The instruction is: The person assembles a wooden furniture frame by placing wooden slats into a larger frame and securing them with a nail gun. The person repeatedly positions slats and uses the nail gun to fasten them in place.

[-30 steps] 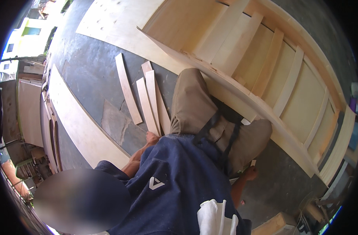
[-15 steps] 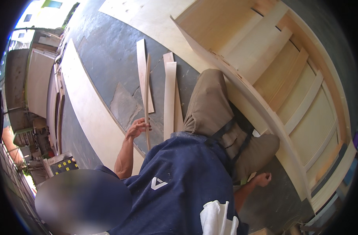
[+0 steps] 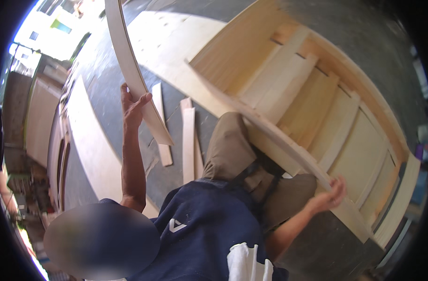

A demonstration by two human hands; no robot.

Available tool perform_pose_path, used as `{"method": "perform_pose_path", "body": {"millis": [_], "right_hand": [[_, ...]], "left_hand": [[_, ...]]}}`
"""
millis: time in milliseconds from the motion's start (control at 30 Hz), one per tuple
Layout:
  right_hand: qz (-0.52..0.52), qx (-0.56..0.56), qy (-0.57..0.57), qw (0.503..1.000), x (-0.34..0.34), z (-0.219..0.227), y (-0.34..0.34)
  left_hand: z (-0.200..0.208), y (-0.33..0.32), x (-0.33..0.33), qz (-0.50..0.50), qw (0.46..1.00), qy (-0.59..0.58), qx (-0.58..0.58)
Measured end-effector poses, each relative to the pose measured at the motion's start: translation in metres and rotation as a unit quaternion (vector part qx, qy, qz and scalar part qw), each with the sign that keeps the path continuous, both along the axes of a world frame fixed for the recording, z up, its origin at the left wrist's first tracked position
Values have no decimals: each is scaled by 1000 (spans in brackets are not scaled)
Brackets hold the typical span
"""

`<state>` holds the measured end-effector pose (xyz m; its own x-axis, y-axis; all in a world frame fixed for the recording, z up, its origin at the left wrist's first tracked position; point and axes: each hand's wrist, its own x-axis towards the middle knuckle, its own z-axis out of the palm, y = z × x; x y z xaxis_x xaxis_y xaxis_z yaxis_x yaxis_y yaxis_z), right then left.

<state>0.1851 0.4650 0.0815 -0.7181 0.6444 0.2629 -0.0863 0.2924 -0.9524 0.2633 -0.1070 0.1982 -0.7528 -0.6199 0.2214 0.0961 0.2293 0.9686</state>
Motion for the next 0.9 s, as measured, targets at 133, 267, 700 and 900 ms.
{"method": "perform_pose_path", "body": {"millis": [133,267,700,900], "right_hand": [[277,-45,-2,960,-20,65,-90],[368,-75,-9,927,-43,74,-123],[67,72,-218,971,-128,-47,4],[88,42,-259,961,-149,-54,-7]], "left_hand": [[25,118,-113,-135,988,65,19],[-18,271,-199,-213,958,90,171],[-175,456,-276,-439,870,-155,162],[-202,442,-290,-426,878,-181,123]]}}
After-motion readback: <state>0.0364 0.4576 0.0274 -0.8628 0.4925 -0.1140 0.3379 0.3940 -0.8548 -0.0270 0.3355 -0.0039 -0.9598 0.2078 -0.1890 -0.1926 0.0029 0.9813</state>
